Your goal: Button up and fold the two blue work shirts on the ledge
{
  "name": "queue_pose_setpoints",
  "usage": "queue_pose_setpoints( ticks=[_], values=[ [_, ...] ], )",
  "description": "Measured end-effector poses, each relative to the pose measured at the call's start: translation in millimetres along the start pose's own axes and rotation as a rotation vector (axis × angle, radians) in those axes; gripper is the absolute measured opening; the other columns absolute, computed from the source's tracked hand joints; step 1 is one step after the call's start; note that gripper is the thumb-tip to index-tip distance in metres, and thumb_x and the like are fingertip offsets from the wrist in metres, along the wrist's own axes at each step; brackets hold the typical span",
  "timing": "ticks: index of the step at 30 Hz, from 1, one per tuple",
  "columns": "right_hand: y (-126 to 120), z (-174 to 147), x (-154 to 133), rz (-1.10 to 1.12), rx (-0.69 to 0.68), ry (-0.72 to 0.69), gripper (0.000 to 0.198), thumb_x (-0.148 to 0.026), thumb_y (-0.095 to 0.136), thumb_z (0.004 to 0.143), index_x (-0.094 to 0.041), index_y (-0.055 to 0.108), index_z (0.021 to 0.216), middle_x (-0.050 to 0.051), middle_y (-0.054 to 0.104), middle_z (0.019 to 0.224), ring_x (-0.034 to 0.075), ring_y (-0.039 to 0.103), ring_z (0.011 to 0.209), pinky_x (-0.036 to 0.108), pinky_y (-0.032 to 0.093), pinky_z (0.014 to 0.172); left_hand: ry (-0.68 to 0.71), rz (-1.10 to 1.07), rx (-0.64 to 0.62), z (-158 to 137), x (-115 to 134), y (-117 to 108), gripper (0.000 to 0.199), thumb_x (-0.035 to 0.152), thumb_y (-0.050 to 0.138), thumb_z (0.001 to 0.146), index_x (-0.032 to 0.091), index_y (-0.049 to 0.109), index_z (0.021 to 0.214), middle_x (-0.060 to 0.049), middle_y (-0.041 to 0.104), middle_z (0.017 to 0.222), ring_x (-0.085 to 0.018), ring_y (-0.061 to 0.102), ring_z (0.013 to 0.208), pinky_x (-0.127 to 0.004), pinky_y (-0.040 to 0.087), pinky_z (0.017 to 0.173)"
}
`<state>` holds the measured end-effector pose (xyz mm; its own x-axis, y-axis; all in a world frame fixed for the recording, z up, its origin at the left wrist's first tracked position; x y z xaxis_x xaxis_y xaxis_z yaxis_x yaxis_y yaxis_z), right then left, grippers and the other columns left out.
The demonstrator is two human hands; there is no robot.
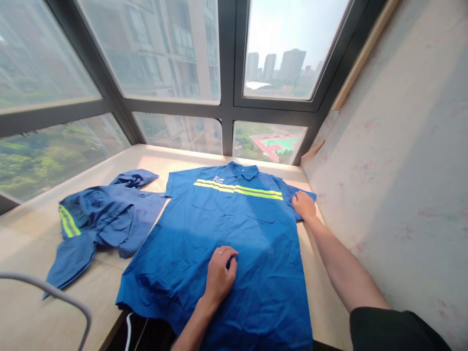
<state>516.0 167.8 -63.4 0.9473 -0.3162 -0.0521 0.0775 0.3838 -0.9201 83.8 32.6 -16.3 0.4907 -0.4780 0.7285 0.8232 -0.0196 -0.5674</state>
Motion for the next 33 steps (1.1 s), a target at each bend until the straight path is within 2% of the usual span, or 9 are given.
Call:
queue_pose_setpoints(
  ticks=[20,26,33],
  values=[
    [-4,-2,3,-0.022,-0.030,0.021,0.042,-0.028,0.038,0.096,-0.011,0.064,0.124,0.017,0.062,0.134,0.028,0.053,0.126,0.041,0.038,0.109,0.003,-0.086,0.001,1,-1,-5,0.021,0.017,0.050,0.090,0.022,0.071,0.092,-0.005,0.072,0.092,-0.020,0.068,0.088,-0.034,0.058,0.080],
    [-9,-3,-5,-0.053,-0.027,-0.030,0.040,-0.017,0.037,0.094,-0.006,0.064,0.120,0.021,0.063,0.130,0.029,0.056,0.121,0.041,0.040,0.105,0.010,-0.095,-0.008,0,-1,-5,0.020,0.017,0.051,0.090,0.022,0.070,0.093,-0.004,0.072,0.091,-0.019,0.067,0.087,-0.033,0.057,0.080],
    [-10,-4,-8,-0.070,-0.026,-0.028,0.034,-0.014,0.039,0.092,-0.008,0.066,0.112,0.020,0.066,0.122,0.028,0.058,0.116,0.038,0.042,0.100,0.015,-0.092,-0.027,1,-2,-3,0.020,0.018,0.050,0.090,0.021,0.070,0.092,-0.005,0.072,0.092,-0.020,0.067,0.088,-0.034,0.057,0.081]
  ],
)
Point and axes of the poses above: each hand's wrist, its own z-axis towards the middle knuckle, its own y-axis out of the palm, x = y × z, the point moved 8 cm from there along z, towards the middle knuckle
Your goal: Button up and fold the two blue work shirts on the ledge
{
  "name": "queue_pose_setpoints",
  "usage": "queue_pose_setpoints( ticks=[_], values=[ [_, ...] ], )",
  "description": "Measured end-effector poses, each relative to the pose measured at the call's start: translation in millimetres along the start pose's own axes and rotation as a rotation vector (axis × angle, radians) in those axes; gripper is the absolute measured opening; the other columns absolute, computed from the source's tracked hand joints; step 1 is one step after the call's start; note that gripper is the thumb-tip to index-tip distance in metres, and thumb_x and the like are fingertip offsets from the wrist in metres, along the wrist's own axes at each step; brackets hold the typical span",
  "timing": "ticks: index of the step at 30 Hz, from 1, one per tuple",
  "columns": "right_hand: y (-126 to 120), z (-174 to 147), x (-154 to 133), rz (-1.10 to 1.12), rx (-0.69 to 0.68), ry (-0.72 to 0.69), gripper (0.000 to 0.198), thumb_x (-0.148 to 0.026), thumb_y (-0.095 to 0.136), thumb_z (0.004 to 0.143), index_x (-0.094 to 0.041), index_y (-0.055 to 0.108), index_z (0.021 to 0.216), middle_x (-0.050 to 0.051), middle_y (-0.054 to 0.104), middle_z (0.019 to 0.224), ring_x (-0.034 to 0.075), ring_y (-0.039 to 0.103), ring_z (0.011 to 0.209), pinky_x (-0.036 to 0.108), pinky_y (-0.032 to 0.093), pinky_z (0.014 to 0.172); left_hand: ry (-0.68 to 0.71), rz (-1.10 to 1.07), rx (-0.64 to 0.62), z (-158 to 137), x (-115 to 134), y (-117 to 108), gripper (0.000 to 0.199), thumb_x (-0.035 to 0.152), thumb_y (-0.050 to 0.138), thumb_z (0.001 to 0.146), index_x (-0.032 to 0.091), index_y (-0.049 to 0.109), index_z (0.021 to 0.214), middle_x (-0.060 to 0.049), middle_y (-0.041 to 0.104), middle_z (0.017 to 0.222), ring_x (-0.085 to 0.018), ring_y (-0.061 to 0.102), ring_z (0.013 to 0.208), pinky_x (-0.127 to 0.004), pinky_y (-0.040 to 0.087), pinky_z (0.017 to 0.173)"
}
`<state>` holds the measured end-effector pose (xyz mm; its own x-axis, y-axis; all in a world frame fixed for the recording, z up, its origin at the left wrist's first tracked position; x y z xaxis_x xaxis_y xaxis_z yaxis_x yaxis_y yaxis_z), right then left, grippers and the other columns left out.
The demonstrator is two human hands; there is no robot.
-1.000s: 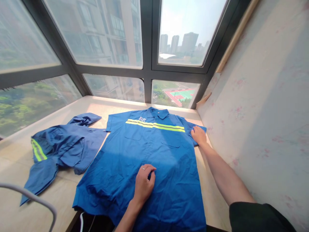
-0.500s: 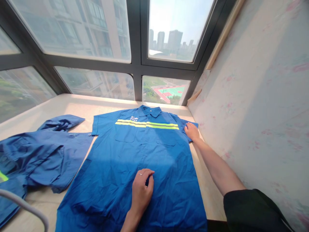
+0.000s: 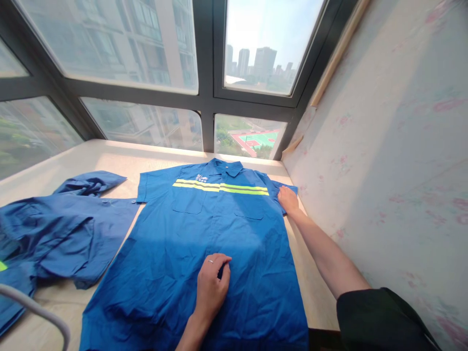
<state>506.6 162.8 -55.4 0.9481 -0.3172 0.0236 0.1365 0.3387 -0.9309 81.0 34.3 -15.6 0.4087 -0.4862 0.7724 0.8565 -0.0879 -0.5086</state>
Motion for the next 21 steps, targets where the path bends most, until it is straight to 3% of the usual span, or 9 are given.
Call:
queue_pose_setpoints(
  ticks=[21],
  values=[
    [-4.0,-4.4,5.7,0.121,0.054,0.079,0.042,-0.017,0.039,0.091,-0.005,0.062,0.123,0.024,0.058,0.135,0.033,0.051,0.127,0.045,0.039,0.107,-0.012,0.056,-0.010,0.7,-1.8,1.4,0.021,0.019,0.050,0.090,0.022,0.070,0.092,-0.005,0.072,0.092,-0.020,0.067,0.088,-0.035,0.056,0.081]
  ],
)
Point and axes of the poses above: each hand's wrist, its own z-axis towards the middle knuckle, its own y-axis out of the palm, x = y × z, the point moved 8 cm from there along z, towards the middle knuckle
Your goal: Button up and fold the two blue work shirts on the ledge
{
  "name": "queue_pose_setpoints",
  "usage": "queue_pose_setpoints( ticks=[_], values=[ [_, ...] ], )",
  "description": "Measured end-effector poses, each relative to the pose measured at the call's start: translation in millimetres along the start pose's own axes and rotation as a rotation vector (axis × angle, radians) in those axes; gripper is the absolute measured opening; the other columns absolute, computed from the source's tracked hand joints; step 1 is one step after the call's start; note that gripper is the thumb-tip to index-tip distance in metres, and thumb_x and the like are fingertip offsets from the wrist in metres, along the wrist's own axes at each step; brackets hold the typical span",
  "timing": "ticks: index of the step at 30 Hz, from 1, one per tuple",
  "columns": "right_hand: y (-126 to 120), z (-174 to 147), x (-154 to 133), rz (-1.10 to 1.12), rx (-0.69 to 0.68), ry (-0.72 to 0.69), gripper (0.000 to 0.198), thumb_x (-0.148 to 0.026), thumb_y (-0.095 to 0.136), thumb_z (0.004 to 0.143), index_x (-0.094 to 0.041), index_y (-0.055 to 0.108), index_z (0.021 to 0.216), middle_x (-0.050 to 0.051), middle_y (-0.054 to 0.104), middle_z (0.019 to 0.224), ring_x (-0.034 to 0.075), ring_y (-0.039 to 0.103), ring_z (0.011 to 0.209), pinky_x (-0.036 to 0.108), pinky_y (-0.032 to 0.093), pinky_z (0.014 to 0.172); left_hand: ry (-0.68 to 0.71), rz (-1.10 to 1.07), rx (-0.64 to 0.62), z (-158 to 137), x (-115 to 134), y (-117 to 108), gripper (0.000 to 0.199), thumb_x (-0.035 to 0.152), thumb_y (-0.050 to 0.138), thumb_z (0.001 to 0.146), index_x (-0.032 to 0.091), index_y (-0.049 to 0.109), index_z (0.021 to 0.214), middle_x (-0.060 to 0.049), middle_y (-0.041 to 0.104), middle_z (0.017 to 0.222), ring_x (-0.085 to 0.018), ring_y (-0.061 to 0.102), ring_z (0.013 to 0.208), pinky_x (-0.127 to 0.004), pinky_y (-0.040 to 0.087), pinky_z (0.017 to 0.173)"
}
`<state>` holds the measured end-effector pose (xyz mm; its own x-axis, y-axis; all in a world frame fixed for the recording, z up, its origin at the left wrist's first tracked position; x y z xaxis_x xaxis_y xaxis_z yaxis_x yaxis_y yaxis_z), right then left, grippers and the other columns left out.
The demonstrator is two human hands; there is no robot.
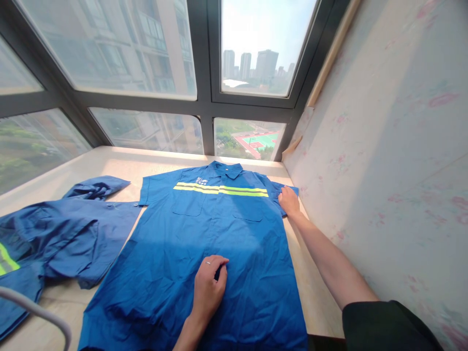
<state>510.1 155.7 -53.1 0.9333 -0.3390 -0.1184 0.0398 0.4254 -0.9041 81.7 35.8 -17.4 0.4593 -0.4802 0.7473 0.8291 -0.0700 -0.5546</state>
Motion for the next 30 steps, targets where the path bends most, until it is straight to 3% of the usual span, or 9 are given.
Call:
queue_pose_setpoints(
  ticks=[6,11,14,17,21,25,30],
  values=[
    [1,0,9,0.060,0.027,0.121,0.044,-0.021,0.044,0.088,-0.003,0.053,0.128,0.027,0.056,0.134,0.037,0.047,0.129,0.052,0.035,0.108,-0.002,0.159,-0.050,1,5,6,0.024,0.019,0.047,0.089,0.022,0.070,0.093,-0.008,0.072,0.092,-0.023,0.066,0.084,-0.037,0.054,0.077],
    [1,10,14,0.084,-0.053,0.144,0.040,-0.021,0.047,0.086,-0.008,0.055,0.123,0.023,0.064,0.123,0.033,0.056,0.119,0.044,0.040,0.104,-0.102,0.349,-0.255,16,0,24,0.018,0.023,0.051,0.087,0.023,0.069,0.084,-0.003,0.068,0.072,-0.021,0.062,0.067,-0.031,0.045,0.063],
    [-2,20,12,0.106,-0.116,0.129,0.040,-0.019,0.051,0.084,-0.008,0.058,0.122,0.023,0.065,0.121,0.033,0.058,0.117,0.041,0.042,0.103,-0.072,0.325,-0.330,51,8,45,0.017,0.028,0.054,0.087,0.023,0.069,0.094,-0.003,0.071,0.076,-0.022,0.066,0.069,-0.029,0.045,0.063],
    [-5,33,4,0.143,-0.161,0.089,0.044,-0.018,0.053,0.085,-0.008,0.056,0.128,0.022,0.062,0.131,0.032,0.054,0.125,0.040,0.039,0.107,0.099,0.257,-0.331,108,33,75,0.027,0.028,0.056,0.087,0.021,0.067,0.111,-0.008,0.074,0.096,-0.026,0.069,0.089,-0.033,0.050,0.077],
    [-4,57,-17,0.215,-0.217,0.032,0.043,-0.020,0.046,0.093,-0.010,0.055,0.134,0.017,0.058,0.139,0.026,0.052,0.131,0.036,0.037,0.111,0.274,0.257,-0.297,190,56,120,0.029,0.024,0.056,0.088,0.015,0.063,0.115,-0.016,0.070,0.115,-0.030,0.065,0.107,-0.039,0.049,0.091],
    [1,88,-41,0.276,-0.269,0.001,0.039,-0.025,0.038,0.099,-0.015,0.060,0.129,0.011,0.064,0.134,0.022,0.059,0.123,0.032,0.042,0.104,0.339,0.355,-0.281,244,48,159,0.033,0.026,0.057,0.090,0.010,0.059,0.119,-0.023,0.062,0.129,-0.034,0.055,0.126,-0.045,0.046,0.099],
    [15,120,-52,0.288,-0.375,0.001,0.030,-0.038,0.054,0.095,-0.018,0.074,0.103,0.009,0.075,0.105,0.024,0.068,0.100,0.030,0.048,0.088,0.371,0.468,-0.321,258,19,191,0.045,0.033,0.051,0.096,0.011,0.051,0.135,-0.022,0.050,0.146,-0.035,0.041,0.141,-0.054,0.037,0.110]
  ],
)
Point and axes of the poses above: each hand's wrist, its own z-axis towards the middle knuckle, its own y-axis out of the palm, x = y × z, the point moved 8 cm from there along z, towards the middle knuckle
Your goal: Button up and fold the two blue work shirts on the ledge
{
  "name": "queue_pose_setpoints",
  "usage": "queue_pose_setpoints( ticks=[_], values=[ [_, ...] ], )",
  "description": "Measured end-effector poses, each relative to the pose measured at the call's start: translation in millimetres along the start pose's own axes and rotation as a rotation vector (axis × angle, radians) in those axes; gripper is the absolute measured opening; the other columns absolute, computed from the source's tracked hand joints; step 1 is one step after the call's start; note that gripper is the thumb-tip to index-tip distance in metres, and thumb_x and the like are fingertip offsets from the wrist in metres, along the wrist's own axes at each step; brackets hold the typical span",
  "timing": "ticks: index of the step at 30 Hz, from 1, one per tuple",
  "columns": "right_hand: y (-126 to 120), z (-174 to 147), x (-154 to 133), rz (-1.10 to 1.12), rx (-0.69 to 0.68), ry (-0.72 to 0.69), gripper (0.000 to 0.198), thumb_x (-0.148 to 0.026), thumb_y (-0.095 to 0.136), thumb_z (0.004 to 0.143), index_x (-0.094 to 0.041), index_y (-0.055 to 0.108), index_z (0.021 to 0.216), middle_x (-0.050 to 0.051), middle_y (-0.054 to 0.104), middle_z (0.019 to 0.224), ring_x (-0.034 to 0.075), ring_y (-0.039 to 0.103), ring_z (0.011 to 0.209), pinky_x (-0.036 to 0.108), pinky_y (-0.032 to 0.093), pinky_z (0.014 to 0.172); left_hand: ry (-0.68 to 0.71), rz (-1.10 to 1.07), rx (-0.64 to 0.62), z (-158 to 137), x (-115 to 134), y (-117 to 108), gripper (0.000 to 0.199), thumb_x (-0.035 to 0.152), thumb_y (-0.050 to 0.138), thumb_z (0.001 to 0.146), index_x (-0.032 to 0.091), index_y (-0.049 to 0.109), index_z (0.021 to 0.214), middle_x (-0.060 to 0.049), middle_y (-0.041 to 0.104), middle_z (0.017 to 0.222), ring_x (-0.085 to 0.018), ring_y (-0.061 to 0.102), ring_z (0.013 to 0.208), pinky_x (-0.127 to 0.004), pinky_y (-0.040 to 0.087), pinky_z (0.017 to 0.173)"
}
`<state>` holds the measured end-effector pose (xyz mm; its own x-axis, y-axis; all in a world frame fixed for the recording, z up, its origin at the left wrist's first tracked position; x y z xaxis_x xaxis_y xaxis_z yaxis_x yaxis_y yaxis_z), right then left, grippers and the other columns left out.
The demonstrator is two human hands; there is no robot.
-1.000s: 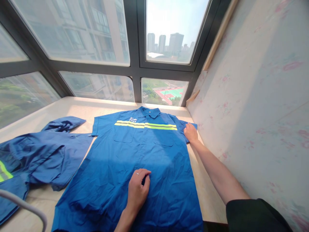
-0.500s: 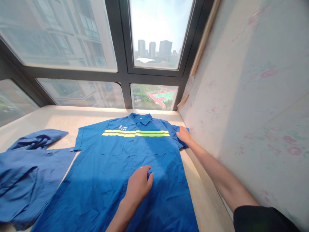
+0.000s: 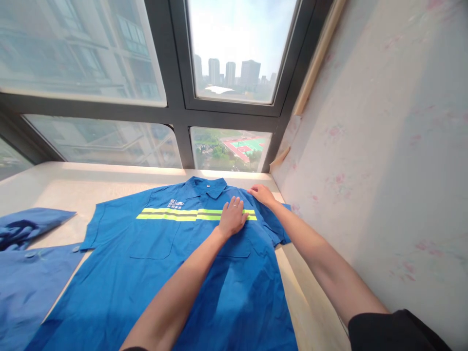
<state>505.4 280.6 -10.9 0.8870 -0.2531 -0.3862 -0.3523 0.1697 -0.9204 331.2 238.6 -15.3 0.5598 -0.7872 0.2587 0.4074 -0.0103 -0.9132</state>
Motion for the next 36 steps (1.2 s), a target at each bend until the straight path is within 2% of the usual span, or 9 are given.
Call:
queue_pose_setpoints(
  ticks=[5,10,15,20,23,26,29,33,36],
  values=[
    [6,23,18,-0.004,-0.105,0.049,0.017,-0.030,0.075,0.077,-0.019,0.077,0.090,0.005,0.076,0.091,0.022,0.069,0.092,0.024,0.048,0.079,-0.023,0.102,-0.033,-10,-12,19,0.052,0.045,0.040,0.099,0.016,0.049,0.141,-0.015,0.047,0.151,-0.029,0.040,0.142,-0.047,0.031,0.116],
    [10,33,39,-0.001,-0.110,0.157,0.018,-0.028,0.069,0.083,-0.016,0.077,0.094,0.008,0.076,0.092,0.022,0.068,0.092,0.025,0.048,0.078,-0.033,0.121,-0.022,-13,-12,19,0.055,0.047,0.037,0.099,0.017,0.048,0.144,-0.014,0.046,0.152,-0.028,0.040,0.142,-0.046,0.031,0.117],
    [13,34,38,0.006,-0.125,0.175,0.018,-0.027,0.062,0.088,-0.017,0.075,0.096,0.010,0.074,0.102,0.024,0.066,0.100,0.025,0.047,0.081,-0.043,0.108,-0.017,-13,-12,20,0.056,0.046,0.038,0.098,0.015,0.048,0.144,-0.016,0.046,0.152,-0.030,0.039,0.142,-0.047,0.029,0.118],
    [1,27,36,0.038,-0.183,0.134,0.033,-0.043,0.056,0.094,-0.016,0.073,0.095,0.008,0.074,0.092,0.022,0.067,0.094,0.024,0.047,0.080,-0.070,0.088,-0.010,-13,-12,20,0.057,0.047,0.038,0.098,0.016,0.048,0.144,-0.015,0.045,0.152,-0.031,0.037,0.144,-0.052,0.026,0.119],
    [-3,19,44,0.093,-0.349,0.135,0.042,-0.053,0.067,0.084,-0.014,0.073,0.100,0.007,0.074,0.085,0.021,0.068,0.083,0.025,0.049,0.074,-0.088,0.073,-0.003,-13,-12,18,0.056,0.047,0.039,0.097,0.017,0.050,0.143,-0.015,0.046,0.152,-0.031,0.037,0.144,-0.054,0.026,0.119],
    [-3,11,55,0.079,-0.552,0.136,0.059,-0.051,0.085,0.064,-0.018,0.071,0.110,0.005,0.073,0.096,0.021,0.067,0.091,0.026,0.049,0.079,-0.096,0.073,0.013,-12,-12,16,0.056,0.047,0.041,0.097,0.017,0.051,0.142,-0.016,0.047,0.151,-0.031,0.038,0.143,-0.054,0.026,0.118],
    [-6,9,65,-0.050,-0.647,0.161,0.061,-0.046,0.093,0.048,-0.018,0.074,0.099,0.004,0.071,0.092,0.025,0.066,0.095,0.029,0.049,0.082,-0.094,0.082,0.016,-12,-12,16,0.056,0.047,0.040,0.097,0.016,0.051,0.142,-0.016,0.047,0.151,-0.031,0.039,0.143,-0.054,0.026,0.118],
    [-13,8,64,-0.091,-0.669,0.186,0.044,-0.047,0.091,0.049,-0.016,0.071,0.072,0.005,0.069,0.082,0.028,0.064,0.095,0.031,0.049,0.080,-0.093,0.096,0.016,-12,-13,18,0.056,0.047,0.040,0.096,0.017,0.052,0.142,-0.015,0.047,0.151,-0.031,0.040,0.142,-0.053,0.027,0.118],
    [-20,2,60,-0.073,-0.644,0.211,0.045,-0.053,0.086,0.058,-0.016,0.069,0.075,0.007,0.069,0.092,0.027,0.063,0.099,0.031,0.050,0.079,-0.092,0.099,0.018,-12,-13,19,0.056,0.047,0.039,0.096,0.017,0.051,0.142,-0.016,0.047,0.151,-0.031,0.039,0.143,-0.053,0.027,0.118]
  ],
)
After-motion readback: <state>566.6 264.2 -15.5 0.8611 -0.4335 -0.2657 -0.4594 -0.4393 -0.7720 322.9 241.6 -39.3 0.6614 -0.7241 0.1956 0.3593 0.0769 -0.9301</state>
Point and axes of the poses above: each hand's wrist, its own z-axis towards the middle knuckle, its own y-axis out of the palm, x = y × z, the point moved 8 cm from there along z, towards the middle knuckle
